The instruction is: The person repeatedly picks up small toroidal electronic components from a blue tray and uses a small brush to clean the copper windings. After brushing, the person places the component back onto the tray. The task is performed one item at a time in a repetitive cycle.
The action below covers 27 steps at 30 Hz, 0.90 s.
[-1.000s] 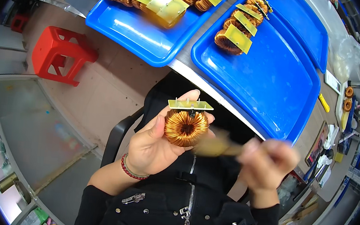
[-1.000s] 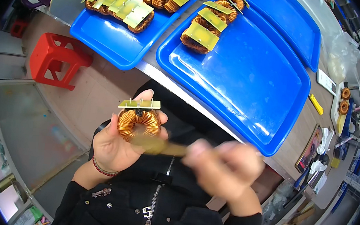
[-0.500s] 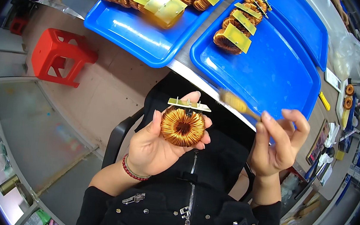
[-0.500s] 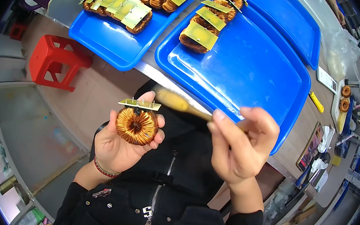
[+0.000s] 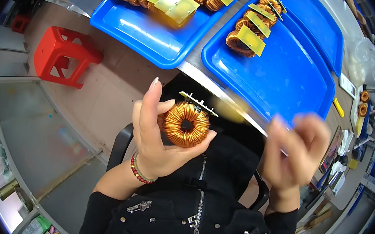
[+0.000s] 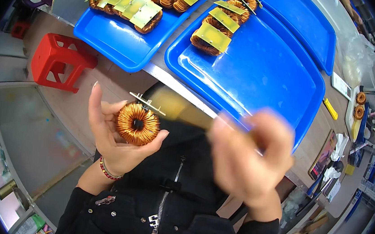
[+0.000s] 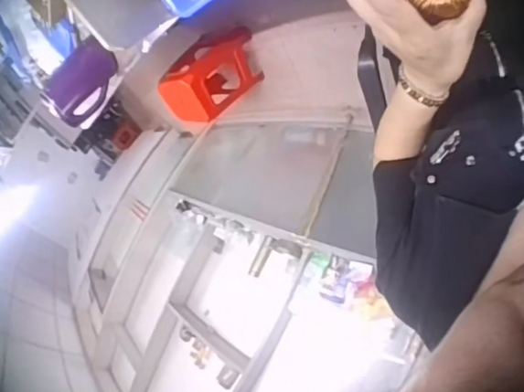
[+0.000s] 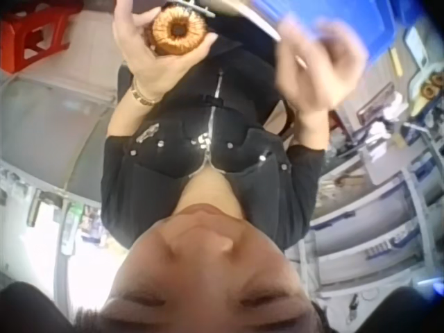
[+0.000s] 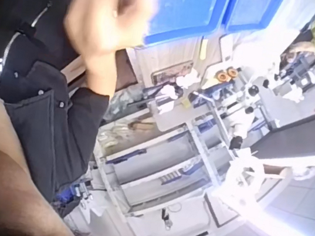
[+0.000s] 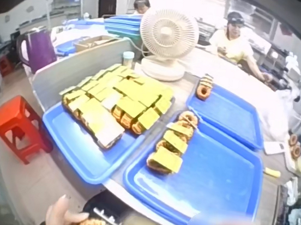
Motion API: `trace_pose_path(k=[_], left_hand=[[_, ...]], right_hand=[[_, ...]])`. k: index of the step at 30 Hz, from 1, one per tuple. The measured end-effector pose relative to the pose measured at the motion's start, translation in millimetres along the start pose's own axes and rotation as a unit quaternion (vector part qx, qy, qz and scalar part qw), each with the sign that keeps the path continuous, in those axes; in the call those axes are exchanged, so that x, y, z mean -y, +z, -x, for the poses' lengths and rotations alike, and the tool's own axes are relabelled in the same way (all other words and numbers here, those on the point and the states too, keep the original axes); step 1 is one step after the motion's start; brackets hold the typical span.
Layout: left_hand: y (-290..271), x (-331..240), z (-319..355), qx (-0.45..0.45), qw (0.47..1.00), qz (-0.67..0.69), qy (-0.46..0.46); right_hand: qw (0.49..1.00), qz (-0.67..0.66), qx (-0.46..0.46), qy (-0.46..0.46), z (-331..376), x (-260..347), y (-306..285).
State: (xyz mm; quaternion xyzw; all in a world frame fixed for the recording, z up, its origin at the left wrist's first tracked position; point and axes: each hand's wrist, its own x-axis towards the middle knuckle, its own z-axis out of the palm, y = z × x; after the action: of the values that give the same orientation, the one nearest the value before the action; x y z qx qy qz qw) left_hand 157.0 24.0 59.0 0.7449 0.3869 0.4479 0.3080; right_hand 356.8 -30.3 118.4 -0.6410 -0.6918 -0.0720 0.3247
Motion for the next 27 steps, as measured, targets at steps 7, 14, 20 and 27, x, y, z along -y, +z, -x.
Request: trace_pose_path(k=[7,14,20,27], left_hand=[[-2.1,3.9,-1.7,0.019,0.999,-0.042,0.027],[2.2,-10.9,-21.1,0.037,0.917,0.353,-0.182],[2.9,-15.9,-23.6,-0.021,0.872,0.431,-0.23],[2.9,-15.4,-29.3,0.034,0.699,0.615,-0.364]], right_hand=[[0.998,-0.057,-0.036,0.009,7.3,2.3,2.2],[0.994,-0.024,-0.084,0.063,10.2,-4.8,10.0],[0.997,-0.022,-0.069,0.038,54.4,4.1,24.1],[0.984,-0.124,-0.063,0.112,59.0,-10.3,21.0]])
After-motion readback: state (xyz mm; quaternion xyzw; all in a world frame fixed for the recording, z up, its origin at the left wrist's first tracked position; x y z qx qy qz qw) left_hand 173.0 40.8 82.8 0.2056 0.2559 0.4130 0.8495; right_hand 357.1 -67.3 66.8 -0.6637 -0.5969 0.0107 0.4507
